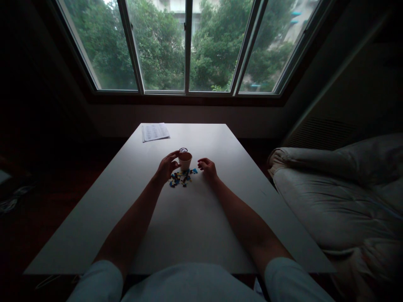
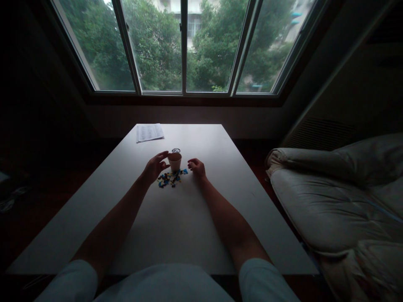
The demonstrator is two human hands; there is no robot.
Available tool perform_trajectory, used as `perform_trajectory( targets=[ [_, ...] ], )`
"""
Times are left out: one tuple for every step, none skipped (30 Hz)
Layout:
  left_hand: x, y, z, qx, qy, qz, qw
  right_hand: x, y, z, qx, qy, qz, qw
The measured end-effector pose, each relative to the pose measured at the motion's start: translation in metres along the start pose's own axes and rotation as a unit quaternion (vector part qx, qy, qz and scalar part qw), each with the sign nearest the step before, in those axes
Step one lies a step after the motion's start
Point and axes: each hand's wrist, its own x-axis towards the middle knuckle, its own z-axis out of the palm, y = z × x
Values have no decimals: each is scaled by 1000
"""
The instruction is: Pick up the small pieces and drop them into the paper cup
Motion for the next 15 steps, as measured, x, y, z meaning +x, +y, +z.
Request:
perform_trajectory(
  targets=[
    [2, -1, -5, 16, 17, 4, 1000, 1, 2, -1, -45, 4, -18, 999],
    [4, -3, -11, 39, 35, 7, 999, 1, 3, -3, -93, 9, -35, 995],
    [7, -6, -17, 66, 60, 9, 996, 2, 4, -4, -140, 12, -50, 989],
    [9, -9, -24, 95, 79, 12, 992, 2, 4, -4, -182, 12, -64, 981],
    [11, -14, -32, 126, 94, 17, 987, 1, 5, -4, -220, 8, -75, 973],
    [13, -19, -39, 155, 110, 23, 981, 1, 4, -4, -253, -1, -84, 964],
    [15, -24, -46, 183, 117, 28, 976, 0, 4, -3, -284, -14, -91, 954],
    [16, -30, -53, 208, 121, 26, 970, -1, 3, -2, -313, -31, -97, 944],
    [17, -34, -58, 231, 117, 22, 966, -2, 2, -1, -341, -48, -101, 934],
    [17, -39, -63, 251, 118, 20, 961, -3, 0, 0, -366, -65, -103, 923],
    [17, -43, -66, 269, 119, 19, 956, -5, -1, 1, -387, -79, -104, 913],
    [17, -46, -68, 286, 116, 19, 951, -6, -3, 2, -404, -89, -106, 904],
    [16, -49, -69, 306, 110, 21, 945, -7, -4, 2, -417, -97, -108, 897],
    [15, -51, -70, 330, 104, 23, 938, -8, -6, 3, -427, -105, -110, 891],
    [14, -53, -69, 356, 98, 24, 929, -10, -7, 4, -435, -113, -111, 886]
  ],
)
